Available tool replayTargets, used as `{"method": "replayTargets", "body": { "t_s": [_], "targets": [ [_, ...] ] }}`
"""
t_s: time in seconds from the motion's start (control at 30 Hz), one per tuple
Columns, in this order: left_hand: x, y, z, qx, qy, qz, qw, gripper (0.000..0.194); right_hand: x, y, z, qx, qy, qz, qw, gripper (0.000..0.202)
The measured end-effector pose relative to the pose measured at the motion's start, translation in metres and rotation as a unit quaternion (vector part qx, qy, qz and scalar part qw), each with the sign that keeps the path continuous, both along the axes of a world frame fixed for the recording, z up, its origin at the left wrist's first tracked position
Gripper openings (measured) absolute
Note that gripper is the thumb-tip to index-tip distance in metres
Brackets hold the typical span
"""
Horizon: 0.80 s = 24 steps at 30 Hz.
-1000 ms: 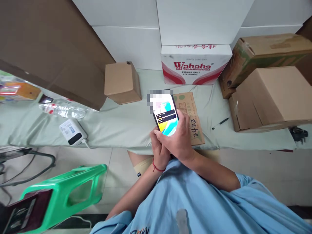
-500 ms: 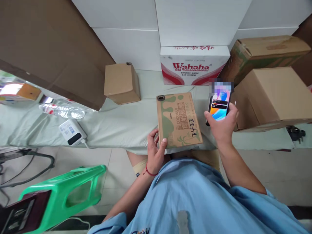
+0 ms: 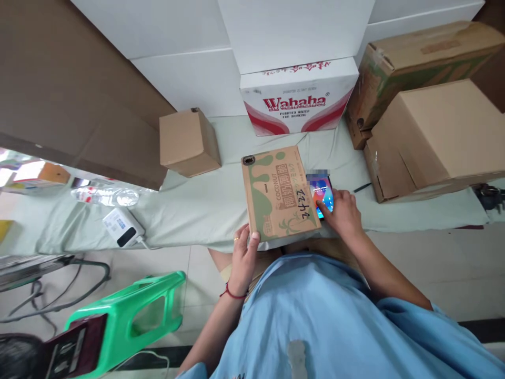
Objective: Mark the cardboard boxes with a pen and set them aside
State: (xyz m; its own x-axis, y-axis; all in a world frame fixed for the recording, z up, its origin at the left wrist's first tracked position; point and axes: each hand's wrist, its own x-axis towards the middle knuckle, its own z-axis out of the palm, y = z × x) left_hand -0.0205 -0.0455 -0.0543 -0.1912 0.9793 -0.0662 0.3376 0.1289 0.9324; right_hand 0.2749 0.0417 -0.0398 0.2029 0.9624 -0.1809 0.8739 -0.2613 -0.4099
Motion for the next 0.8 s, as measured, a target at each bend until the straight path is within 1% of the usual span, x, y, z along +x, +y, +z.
{"method": "replayTargets", "body": {
  "t_s": [0.07, 0.13, 0.2, 0.27, 0.33, 0.43, 0.5, 0.57, 0.63, 0.7, 0.8],
  "targets": [
    [0.001, 0.001, 0.000, -0.008, -0.015, -0.001, 1.000, 0.053, 0.002, 0.000, 0.006, 0.062, 0.049, 0.030, 0.996, 0.064],
    [0.004, 0.000, -0.001, -0.023, -0.036, 0.003, 0.999, 0.056, -0.001, 0.000, 0.010, 0.096, 0.168, 0.071, 0.978, 0.069],
    [0.008, -0.003, -0.001, -0.052, -0.093, 0.027, 0.994, 0.061, -0.011, -0.002, 0.015, 0.085, 0.302, 0.121, 0.942, 0.073],
    [0.009, -0.008, 0.002, -0.085, -0.178, 0.067, 0.978, 0.067, -0.025, -0.007, 0.019, 0.051, 0.386, 0.155, 0.908, 0.080],
    [0.005, -0.013, 0.009, -0.098, -0.245, 0.106, 0.959, 0.075, -0.041, -0.015, 0.023, 0.020, 0.417, 0.173, 0.892, 0.091],
    [-0.014, -0.021, 0.024, -0.096, -0.293, 0.168, 0.936, 0.079, -0.066, -0.028, 0.025, -0.042, 0.451, 0.219, 0.864, 0.097],
    [-0.032, -0.026, 0.033, -0.094, -0.307, 0.205, 0.924, 0.074, -0.085, -0.033, 0.021, -0.080, 0.473, 0.257, 0.839, 0.099],
    [-0.051, -0.029, 0.038, -0.091, -0.295, 0.248, 0.918, 0.064, -0.107, -0.031, 0.015, -0.110, 0.487, 0.291, 0.816, 0.103],
    [-0.069, -0.030, 0.038, -0.080, -0.266, 0.310, 0.909, 0.054, -0.132, -0.023, 0.006, -0.128, 0.494, 0.321, 0.798, 0.106],
    [-0.084, -0.029, 0.035, -0.060, -0.231, 0.364, 0.900, 0.046, -0.157, -0.012, -0.002, -0.136, 0.496, 0.346, 0.784, 0.107],
    [-0.099, -0.022, 0.030, -0.023, -0.211, 0.387, 0.897, 0.040, -0.190, 0.005, -0.010, -0.127, 0.485, 0.367, 0.784, 0.107]
  ]
}}
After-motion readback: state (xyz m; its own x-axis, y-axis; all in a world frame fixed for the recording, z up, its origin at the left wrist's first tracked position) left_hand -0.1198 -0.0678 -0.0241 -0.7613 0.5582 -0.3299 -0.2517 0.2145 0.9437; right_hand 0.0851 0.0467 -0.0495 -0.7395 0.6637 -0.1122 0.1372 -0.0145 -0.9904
